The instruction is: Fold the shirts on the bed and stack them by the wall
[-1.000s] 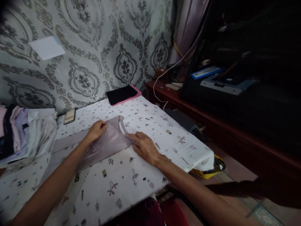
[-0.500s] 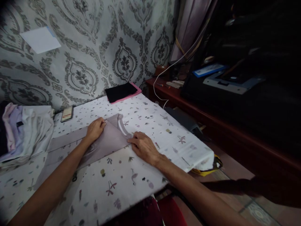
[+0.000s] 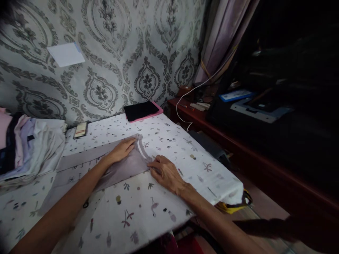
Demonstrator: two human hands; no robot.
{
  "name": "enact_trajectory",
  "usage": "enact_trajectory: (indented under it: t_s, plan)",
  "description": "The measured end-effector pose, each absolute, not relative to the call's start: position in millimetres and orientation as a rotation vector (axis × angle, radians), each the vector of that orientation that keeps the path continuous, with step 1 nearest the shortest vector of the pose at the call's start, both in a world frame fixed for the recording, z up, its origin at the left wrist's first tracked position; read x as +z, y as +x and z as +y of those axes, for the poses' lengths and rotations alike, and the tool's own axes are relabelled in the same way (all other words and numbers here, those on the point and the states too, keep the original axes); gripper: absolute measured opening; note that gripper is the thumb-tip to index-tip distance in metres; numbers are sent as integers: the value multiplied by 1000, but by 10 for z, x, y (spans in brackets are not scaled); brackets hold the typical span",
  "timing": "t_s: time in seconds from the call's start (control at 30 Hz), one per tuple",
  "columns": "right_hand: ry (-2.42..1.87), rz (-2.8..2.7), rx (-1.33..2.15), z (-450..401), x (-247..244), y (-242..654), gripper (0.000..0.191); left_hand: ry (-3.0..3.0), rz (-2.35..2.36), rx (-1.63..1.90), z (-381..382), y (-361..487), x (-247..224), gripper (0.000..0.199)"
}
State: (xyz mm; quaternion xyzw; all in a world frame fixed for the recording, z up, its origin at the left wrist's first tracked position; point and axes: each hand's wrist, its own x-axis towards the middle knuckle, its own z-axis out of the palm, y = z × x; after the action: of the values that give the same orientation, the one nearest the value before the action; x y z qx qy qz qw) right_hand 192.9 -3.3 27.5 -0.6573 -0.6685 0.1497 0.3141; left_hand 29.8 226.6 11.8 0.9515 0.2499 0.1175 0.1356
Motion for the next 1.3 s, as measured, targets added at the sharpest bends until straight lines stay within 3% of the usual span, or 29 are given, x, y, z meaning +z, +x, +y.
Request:
enact_trajectory:
  t_s: [0.2, 0.37, 0.57, 0.77, 1.0, 1.17, 1.3]
  plan:
    - [-1709, -1726, 457, 222, 343, 2055, 24, 2745, 662, 420, 2225, 276, 18, 41]
    - [-1876, -1811, 273, 960, 399, 2177, 28, 2895, 548, 609, 2104, 266, 114, 29]
    - [-2044, -1955, 111, 1552, 267, 2213, 35, 3113, 516, 325, 2029, 302, 254, 32]
    - [-2020, -1943, 10, 1601, 100, 2235, 35, 3093, 406, 208, 2085, 321, 343, 34]
    - [-2014, -1907, 61, 1609, 107, 2257, 36, 3063, 317, 116, 2096, 318, 441, 23]
    - [-1790, -1871, 61, 1539, 131, 2229, 29, 2879, 345, 310, 2149, 276, 417, 23]
    - [-1478, -1972, 157, 1470, 125, 2176, 23, 2682, 699, 576, 2324, 199, 353, 23]
